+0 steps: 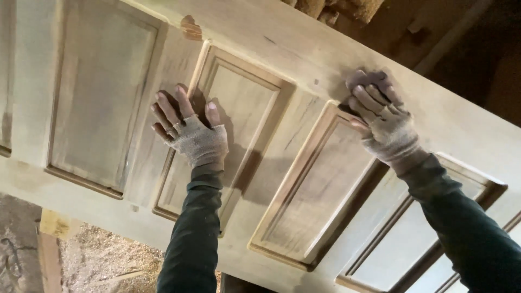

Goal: Hand-sanding a paneled wooden door to smooth the surface and edges.

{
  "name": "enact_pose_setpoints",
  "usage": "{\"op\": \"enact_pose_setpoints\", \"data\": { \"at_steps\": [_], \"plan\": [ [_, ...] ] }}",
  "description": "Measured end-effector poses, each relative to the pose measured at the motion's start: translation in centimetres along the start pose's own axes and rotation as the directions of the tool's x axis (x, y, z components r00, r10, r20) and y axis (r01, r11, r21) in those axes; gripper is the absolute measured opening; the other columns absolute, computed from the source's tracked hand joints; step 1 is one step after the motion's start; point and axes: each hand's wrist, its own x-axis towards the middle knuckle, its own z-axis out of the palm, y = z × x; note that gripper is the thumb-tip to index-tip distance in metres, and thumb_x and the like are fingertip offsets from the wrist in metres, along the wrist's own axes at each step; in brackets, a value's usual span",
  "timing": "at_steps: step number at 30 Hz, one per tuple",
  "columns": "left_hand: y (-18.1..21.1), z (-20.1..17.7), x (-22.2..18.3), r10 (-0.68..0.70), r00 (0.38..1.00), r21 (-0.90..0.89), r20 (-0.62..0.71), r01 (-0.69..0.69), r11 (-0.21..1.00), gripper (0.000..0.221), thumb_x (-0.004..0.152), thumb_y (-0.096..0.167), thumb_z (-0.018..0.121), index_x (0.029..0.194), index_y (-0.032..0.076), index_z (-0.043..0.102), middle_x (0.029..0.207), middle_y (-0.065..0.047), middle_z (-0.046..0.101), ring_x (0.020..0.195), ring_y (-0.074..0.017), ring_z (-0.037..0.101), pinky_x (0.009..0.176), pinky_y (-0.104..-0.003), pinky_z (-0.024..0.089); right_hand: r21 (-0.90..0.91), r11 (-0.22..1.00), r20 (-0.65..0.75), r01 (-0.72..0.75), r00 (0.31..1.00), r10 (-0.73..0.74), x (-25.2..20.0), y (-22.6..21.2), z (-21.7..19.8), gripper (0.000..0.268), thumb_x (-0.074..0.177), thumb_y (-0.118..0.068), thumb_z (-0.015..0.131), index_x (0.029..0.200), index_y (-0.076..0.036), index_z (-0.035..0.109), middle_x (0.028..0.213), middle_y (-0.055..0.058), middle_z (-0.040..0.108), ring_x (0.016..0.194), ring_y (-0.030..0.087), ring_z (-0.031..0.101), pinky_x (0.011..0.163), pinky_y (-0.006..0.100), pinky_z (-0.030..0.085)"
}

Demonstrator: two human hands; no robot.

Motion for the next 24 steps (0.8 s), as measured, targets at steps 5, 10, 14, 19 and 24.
{"op": "enact_pose_setpoints", "data": {
  "at_steps": [5,10,14,19,24],
  "plan": [
    [0.0,-0.4,-0.3,-0.003,0.998,0.038,0.060,0.000,0.999,0.080,0.096,0.062,0.071,0.159,0.023,0.043,0.164,-0.016,0.033,0.151,-0.0388,0.037,0.118,-0.059,0.034,0.054,0.997,-0.091,-0.047,0.995,0.052,7.1,-4.5,5.5,0.034,0.109,-0.038,0.062,0.114,-0.012,0.083,0.133,0.006,0.076,0.119,0.026,0.073,0.109,0.038,0.050],
    [-0.1,-0.3,-0.3,-0.008,0.997,-0.004,0.080,0.008,1.000,0.079,0.099,0.060,0.069,0.162,0.024,0.039,0.167,-0.015,0.028,0.153,-0.0381,0.032,0.120,-0.060,0.030,0.063,0.998,-0.050,-0.001,0.999,0.004,2.1,-1.4,5.8,0.033,0.103,-0.040,0.068,0.118,-0.016,0.083,0.140,0.003,0.073,0.130,0.024,0.067,0.119,0.039,0.040],
    [0.2,-0.9,-0.2,-0.022,0.995,0.008,0.094,0.021,1.000,0.083,0.093,0.057,0.074,0.161,0.022,0.041,0.165,-0.018,0.029,0.152,-0.0399,0.032,0.119,-0.060,0.028,0.028,1.000,0.037,0.004,0.999,-0.005,-1.6,0.1,-0.2,0.032,0.101,-0.035,0.070,0.115,-0.010,0.083,0.139,0.009,0.075,0.130,0.030,0.068,0.120,0.043,0.042],
    [-0.1,-0.7,-0.4,-0.012,0.997,0.026,0.078,0.010,1.000,0.080,0.098,0.059,0.068,0.162,0.023,0.037,0.166,-0.017,0.030,0.152,-0.0389,0.032,0.119,-0.059,0.030,0.013,1.000,-0.044,-0.018,0.999,0.019,6.1,-4.6,7.5,0.035,0.104,-0.041,0.067,0.121,-0.014,0.081,0.142,0.004,0.072,0.129,0.026,0.066,0.119,0.042,0.040],
    [-0.2,-0.3,-0.1,0.042,0.999,-0.002,-0.011,-0.042,0.999,0.073,0.101,0.064,0.058,0.159,0.021,0.044,0.162,-0.017,0.037,0.148,-0.0387,0.039,0.115,-0.057,0.035,0.137,0.989,-0.100,-0.051,0.993,0.065,3.5,-3.2,4.2,0.030,0.104,-0.038,0.065,0.112,-0.015,0.083,0.133,0.003,0.076,0.124,0.025,0.070,0.115,0.041,0.045]
  ]
}}
